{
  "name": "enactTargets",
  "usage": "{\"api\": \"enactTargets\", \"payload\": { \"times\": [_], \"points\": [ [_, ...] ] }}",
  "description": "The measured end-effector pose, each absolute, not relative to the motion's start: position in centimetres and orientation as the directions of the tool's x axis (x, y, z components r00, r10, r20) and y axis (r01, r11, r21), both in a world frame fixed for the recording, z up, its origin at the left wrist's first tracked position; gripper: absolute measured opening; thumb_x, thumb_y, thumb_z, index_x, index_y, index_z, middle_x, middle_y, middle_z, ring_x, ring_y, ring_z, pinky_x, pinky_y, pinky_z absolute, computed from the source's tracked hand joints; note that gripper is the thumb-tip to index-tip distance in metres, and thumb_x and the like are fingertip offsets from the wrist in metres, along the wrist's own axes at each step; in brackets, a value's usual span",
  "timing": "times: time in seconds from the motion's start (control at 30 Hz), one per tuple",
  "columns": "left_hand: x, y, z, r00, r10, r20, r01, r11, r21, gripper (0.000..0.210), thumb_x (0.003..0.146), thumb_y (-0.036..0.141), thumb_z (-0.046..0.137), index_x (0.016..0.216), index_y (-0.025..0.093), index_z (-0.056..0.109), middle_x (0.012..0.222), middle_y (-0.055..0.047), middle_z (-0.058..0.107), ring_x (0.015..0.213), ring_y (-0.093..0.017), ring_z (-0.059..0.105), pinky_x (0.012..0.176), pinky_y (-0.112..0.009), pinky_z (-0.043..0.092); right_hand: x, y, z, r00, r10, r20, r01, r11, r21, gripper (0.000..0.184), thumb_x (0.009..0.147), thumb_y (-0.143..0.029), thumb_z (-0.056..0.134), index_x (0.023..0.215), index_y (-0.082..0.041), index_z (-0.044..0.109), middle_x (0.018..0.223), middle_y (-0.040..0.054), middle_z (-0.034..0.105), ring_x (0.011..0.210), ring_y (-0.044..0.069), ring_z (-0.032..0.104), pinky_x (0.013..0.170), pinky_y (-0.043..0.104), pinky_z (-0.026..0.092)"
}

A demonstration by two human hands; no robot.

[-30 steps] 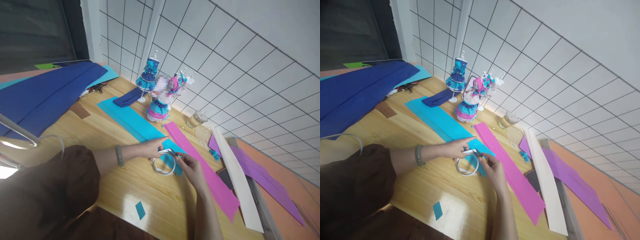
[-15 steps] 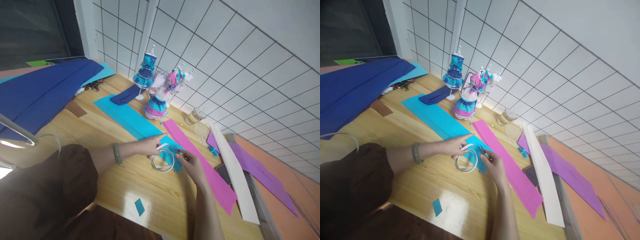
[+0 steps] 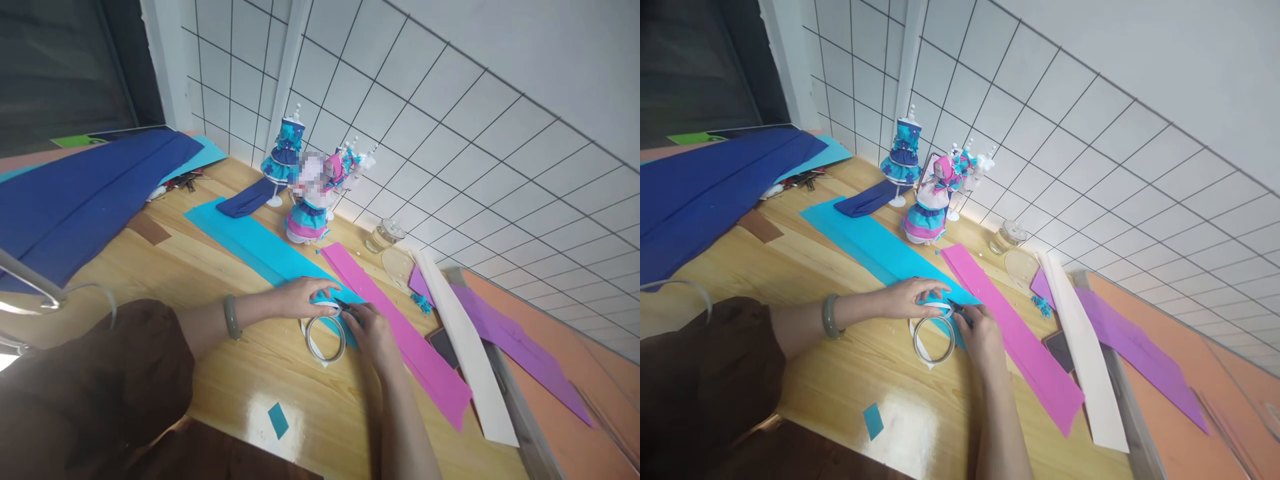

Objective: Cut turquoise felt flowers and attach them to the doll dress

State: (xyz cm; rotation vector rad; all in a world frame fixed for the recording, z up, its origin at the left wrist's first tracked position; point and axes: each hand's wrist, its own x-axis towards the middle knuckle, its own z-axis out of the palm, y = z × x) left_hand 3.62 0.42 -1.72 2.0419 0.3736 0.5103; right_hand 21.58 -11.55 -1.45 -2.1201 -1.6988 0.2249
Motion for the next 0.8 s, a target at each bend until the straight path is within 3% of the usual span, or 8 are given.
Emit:
{"api": "enactTargets", "payload": {
  "times": [0.1, 0.3, 0.6, 0.8],
  "points": [
    [3.9, 0.5, -1.9, 0.839, 0.479, 0.257, -0.06, -0.389, 0.919, 0.04, 0.073, 0.034, 0.057, 0.111, 0.02, 0.054, 0.101, -0.005, 0.058, 0.089, -0.014, 0.051, 0.074, -0.024, 0.04, 21.7, -11.5, -1.5, 0.211, 0.968, 0.139, 0.909, -0.143, -0.391, 0.029, 0.081, -0.035, 0.046, 0.093, -0.019, 0.068, 0.091, 0.0099, 0.063, 0.083, 0.023, 0.059, 0.073, 0.033, 0.045],
    [4.5, 0.9, -2.4, 0.863, 0.474, 0.176, -0.218, 0.037, 0.975, 0.028, 0.071, 0.016, 0.056, 0.099, 0.012, 0.056, 0.098, -0.011, 0.061, 0.095, -0.017, 0.054, 0.082, -0.031, 0.041, 22.0, -11.6, -1.4, 0.156, 0.978, 0.139, 0.923, -0.095, -0.373, 0.03, 0.079, -0.019, 0.043, 0.098, -0.019, 0.066, 0.096, 0.0087, 0.063, 0.087, 0.022, 0.058, 0.076, 0.032, 0.044],
    [4.4, 0.8, -3.0, 0.884, 0.45, 0.127, -0.175, 0.066, 0.982, 0.043, 0.071, 0.016, 0.058, 0.113, 0.014, 0.048, 0.099, -0.009, 0.059, 0.085, -0.014, 0.057, 0.075, -0.028, 0.043, 22.7, -11.7, -2.5, 0.264, 0.96, 0.087, 0.861, -0.194, -0.47, 0.042, 0.076, -0.019, 0.043, 0.116, -0.017, 0.053, 0.099, 0.0086, 0.063, 0.089, 0.021, 0.059, 0.077, 0.035, 0.046],
    [4.5, 0.6, -2.5, 0.893, 0.429, 0.138, -0.239, 0.191, 0.952, 0.044, 0.068, 0.015, 0.06, 0.11, 0.012, 0.049, 0.094, -0.01, 0.06, 0.091, -0.016, 0.056, 0.079, -0.032, 0.043, 21.5, -11.6, -1.3, 0.352, 0.913, 0.206, 0.774, -0.16, -0.612, 0.036, 0.079, -0.027, 0.046, 0.111, -0.014, 0.056, 0.1, 0.0115, 0.063, 0.093, 0.023, 0.058, 0.08, 0.038, 0.044]
  ]
}}
